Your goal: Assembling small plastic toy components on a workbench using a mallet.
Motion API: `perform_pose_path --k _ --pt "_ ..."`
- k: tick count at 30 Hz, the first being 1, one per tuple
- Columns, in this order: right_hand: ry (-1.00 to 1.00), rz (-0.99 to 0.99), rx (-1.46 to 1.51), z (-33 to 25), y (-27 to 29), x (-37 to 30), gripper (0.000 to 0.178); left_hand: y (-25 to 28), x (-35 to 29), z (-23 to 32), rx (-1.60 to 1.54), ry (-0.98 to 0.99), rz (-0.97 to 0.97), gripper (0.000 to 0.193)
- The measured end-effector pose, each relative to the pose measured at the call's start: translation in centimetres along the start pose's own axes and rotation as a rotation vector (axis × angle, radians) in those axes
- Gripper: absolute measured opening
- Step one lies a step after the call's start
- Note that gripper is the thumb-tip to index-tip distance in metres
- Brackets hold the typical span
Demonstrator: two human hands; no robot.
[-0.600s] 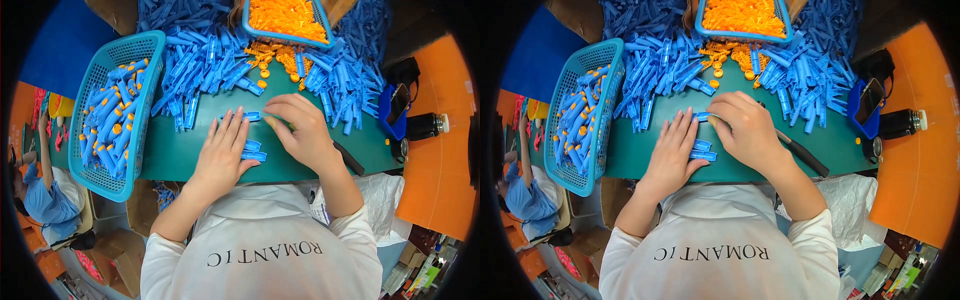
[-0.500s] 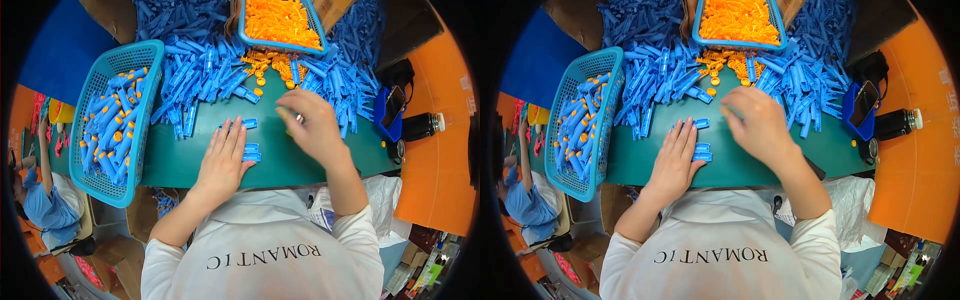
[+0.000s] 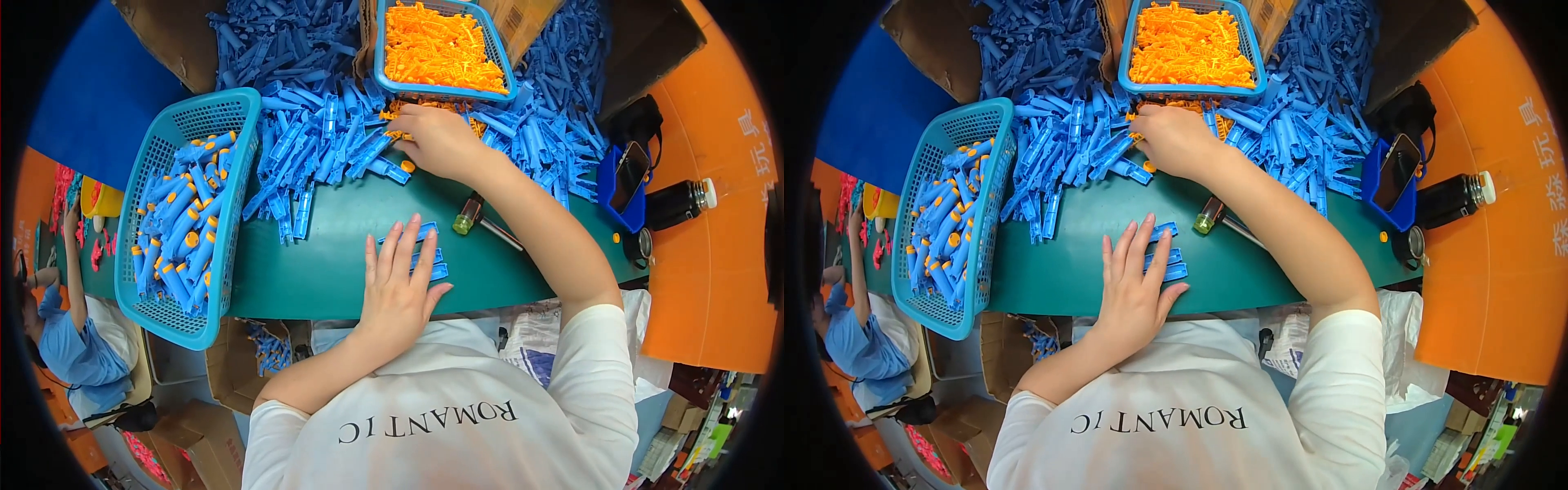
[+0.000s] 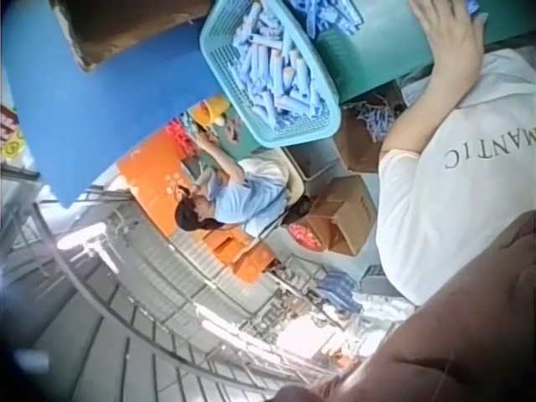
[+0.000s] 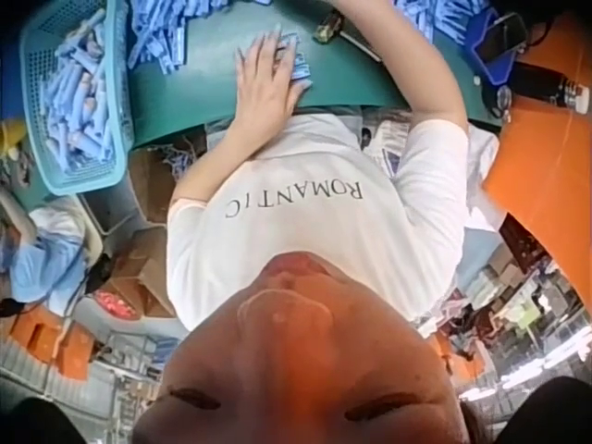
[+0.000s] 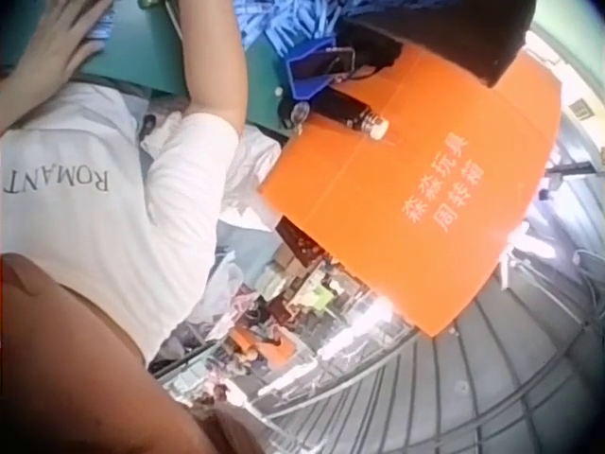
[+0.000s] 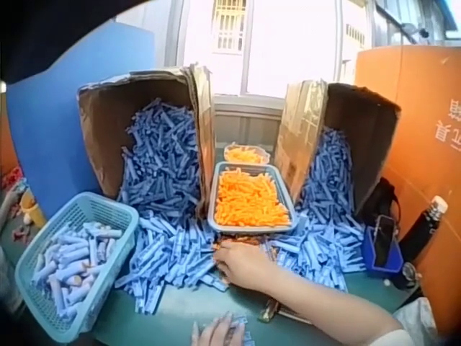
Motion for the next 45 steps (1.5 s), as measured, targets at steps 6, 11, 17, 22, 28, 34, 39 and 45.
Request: perform_pose_path --k 6,11,17,22,28,34,39,45 --pt "-0.041 -0.130 -0.047 0.7 -1.6 0.8 0.016 -0.9 -0.3 -1.2 -0.020 -0.053 -0.125 0.072" --pt "0.107 -0.110 0.138 0.3 -1.2 -0.9 0.012 -1.1 -0.2 -1.2 -0.037 -0.048 -0.122 0.070" --pt "0.252 -0.054 0.165 -0.7 -0.3 -2.6 0.014 1.3 -0.1 -1.7 -0.207 -0.058 0.024 0.066" --pt "0.091 -0.142 0.331 -0.7 -0.2 -3.8 0.013 4.9 -1.7 -4.5 -0.395 0.006 0.286 0.039" --pt "0.159 -0.134 0.227 -0.3 -0.4 -3.8 0.012 4.4 -2.2 -5.1 -0.396 -0.001 0.207 0.027" --pt "0.149 0.004 0.251 -1.1 1.9 -4.5 0.010 3.5 -2.1 -4.8 -0.343 -0.030 0.165 0.018" --pt "-0.014 0.147 0.447 -6.2 7.7 -8.8 0.015 4.0 -3.2 -5.2 -0.380 -0.051 0.155 0.020" --pt "0.005 0.082 0.511 -10.4 3.3 -15.3 0.019 3.5 -3.0 -4.5 -0.412 -0.001 0.139 0.028"
Point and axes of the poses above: each hand's wrist, its own x-axis towards the middle knuckle, its own y-axis out of the back of the hand, z = x × y, the point moved 8 cm from there along x, towards the middle knuckle, and after that the axes turned 3 degrees about -x, right-handed, at the moved point
